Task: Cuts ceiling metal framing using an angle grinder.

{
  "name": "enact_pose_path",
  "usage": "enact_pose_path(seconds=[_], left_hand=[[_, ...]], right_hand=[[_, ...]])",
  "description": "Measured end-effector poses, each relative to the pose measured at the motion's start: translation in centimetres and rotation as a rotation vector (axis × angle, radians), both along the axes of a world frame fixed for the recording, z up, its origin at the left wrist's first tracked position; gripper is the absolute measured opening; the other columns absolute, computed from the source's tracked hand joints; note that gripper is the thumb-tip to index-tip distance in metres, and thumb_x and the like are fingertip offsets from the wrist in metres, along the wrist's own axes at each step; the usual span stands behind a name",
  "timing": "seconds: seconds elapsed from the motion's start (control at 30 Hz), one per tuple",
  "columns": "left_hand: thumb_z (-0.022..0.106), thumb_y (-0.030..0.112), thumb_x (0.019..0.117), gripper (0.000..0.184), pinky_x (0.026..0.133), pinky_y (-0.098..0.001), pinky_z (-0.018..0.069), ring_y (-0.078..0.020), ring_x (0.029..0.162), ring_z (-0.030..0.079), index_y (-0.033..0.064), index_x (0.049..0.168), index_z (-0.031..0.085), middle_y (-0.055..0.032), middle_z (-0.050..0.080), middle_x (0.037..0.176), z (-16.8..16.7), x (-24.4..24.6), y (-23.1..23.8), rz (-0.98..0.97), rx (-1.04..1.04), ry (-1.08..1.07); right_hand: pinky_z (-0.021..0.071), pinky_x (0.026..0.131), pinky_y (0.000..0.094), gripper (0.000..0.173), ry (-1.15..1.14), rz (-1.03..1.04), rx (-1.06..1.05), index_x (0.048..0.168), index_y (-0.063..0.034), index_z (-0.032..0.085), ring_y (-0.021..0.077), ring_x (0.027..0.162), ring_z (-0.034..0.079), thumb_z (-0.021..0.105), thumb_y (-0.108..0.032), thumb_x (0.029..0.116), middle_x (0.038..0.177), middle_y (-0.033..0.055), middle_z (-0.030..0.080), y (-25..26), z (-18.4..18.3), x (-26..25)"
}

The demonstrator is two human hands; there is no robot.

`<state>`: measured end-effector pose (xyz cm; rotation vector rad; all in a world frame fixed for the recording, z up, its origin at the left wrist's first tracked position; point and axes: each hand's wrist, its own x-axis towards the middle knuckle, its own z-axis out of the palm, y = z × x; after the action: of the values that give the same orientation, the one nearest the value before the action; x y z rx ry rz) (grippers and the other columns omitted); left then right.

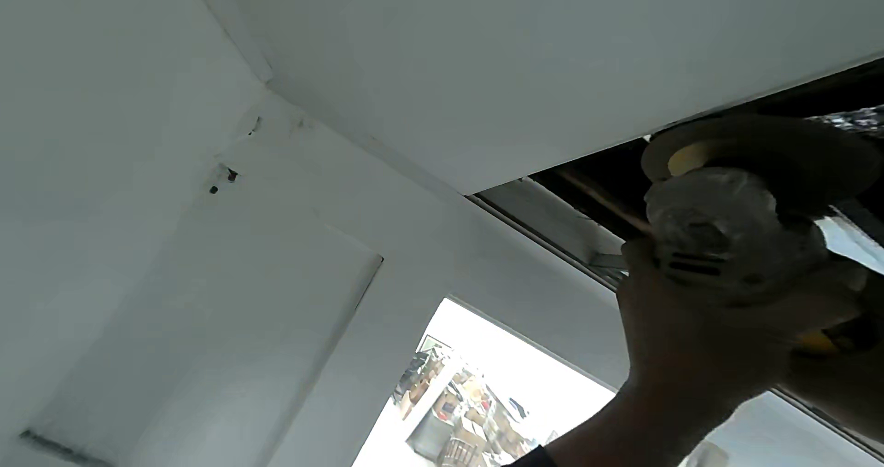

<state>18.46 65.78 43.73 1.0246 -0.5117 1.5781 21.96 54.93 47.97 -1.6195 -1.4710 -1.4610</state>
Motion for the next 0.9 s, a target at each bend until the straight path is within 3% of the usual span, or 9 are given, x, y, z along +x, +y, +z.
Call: enact_pose_path(seconds=[0.1,0.3,0.63,0.73,0.77,0.87,0.9], left_hand=[[0.090,0.029,0.0760,0.065,0.069,-0.0342,0.0607,-0.0132,0.081,0.070,0.0091,0.126,0.053,-0.0060,0.069,0.090,0.0,0.2,0.0,0.010,-0.002,-0.003],[0.090,0.029,0.0760,0.065,0.069,-0.0339,0.0606,-0.0131,0.080,0.070,0.0099,0.126,0.054,-0.0057,0.069,0.089,0.0,0.0,-0.1,-0.014,-0.008,-0.008],[0.090,0.032,0.0765,0.065,0.067,-0.0341,0.0604,-0.0134,0.079,0.070,0.0111,0.125,0.053,-0.0059,0.069,0.087,0.1,-0.4,-0.2,-0.024,-0.015,0.012],[0.090,0.030,0.0765,0.064,0.068,-0.0340,0.0605,-0.0134,0.079,0.070,0.0113,0.126,0.053,-0.0059,0.069,0.089,0.1,-0.4,-0.1,-0.040,-0.007,-0.010],[0.090,0.030,0.0765,0.064,0.068,-0.0339,0.0603,-0.0132,0.080,0.070,0.0113,0.126,0.053,-0.0058,0.069,0.089,0.1,-0.4,-0.1,-0.042,-0.005,-0.023],[0.089,0.034,0.0772,0.063,0.069,-0.0341,0.0610,-0.0123,0.082,0.069,0.0127,0.125,0.054,-0.0043,0.068,0.092,0.0,-0.2,-0.1,-0.030,-0.015,-0.025],[0.089,0.033,0.0776,0.062,0.068,-0.0344,0.0609,-0.0125,0.081,0.069,0.0127,0.125,0.054,-0.0043,0.068,0.092,0.0,-0.2,-0.1,-0.027,-0.017,-0.025]], right_hand=[[0.0525,0.072,0.0550,0.070,-0.072,-0.017,0.024,0.133,-0.0024,0.059,0.0309,0.083,0.066,0.073,-0.043,0.0771,0.099,0.0198,0.068,-0.1,1.1,5.7],[0.0506,0.069,0.0571,0.074,0.000,-0.014,0.036,0.137,-0.0091,0.058,0.0312,0.081,0.064,0.076,-0.038,0.0713,0.097,0.0174,0.067,-0.3,1.1,5.8],[0.0478,0.062,0.0573,0.072,-0.053,-0.028,0.028,0.132,-0.0057,0.060,0.0315,0.074,0.062,0.074,-0.041,0.0707,0.090,0.0172,0.066,-0.4,1.4,5.7],[0.0489,0.065,0.0567,0.072,-0.067,-0.011,0.044,0.131,-0.0048,0.060,0.0311,0.075,0.062,0.074,-0.042,0.0714,0.092,0.0178,0.066,-0.2,1.4,6.2],[0.0491,0.064,0.0556,0.071,-0.072,0.008,0.044,0.131,-0.0044,0.059,0.0303,0.074,0.062,0.074,-0.042,0.0728,0.091,0.0177,0.066,-0.2,1.4,6.5],[0.0468,0.054,0.0377,0.070,-0.141,0.079,0.053,0.135,-0.0145,0.058,0.0115,0.064,0.054,0.071,-0.053,0.0785,0.085,0.0032,0.061,0.2,2.0,9.5],[0.0480,0.055,0.0388,0.070,-0.124,0.073,0.059,0.136,-0.0166,0.058,0.0117,0.065,0.055,0.071,-0.054,0.0782,0.086,0.0028,0.061,0.2,1.9,9.8]])
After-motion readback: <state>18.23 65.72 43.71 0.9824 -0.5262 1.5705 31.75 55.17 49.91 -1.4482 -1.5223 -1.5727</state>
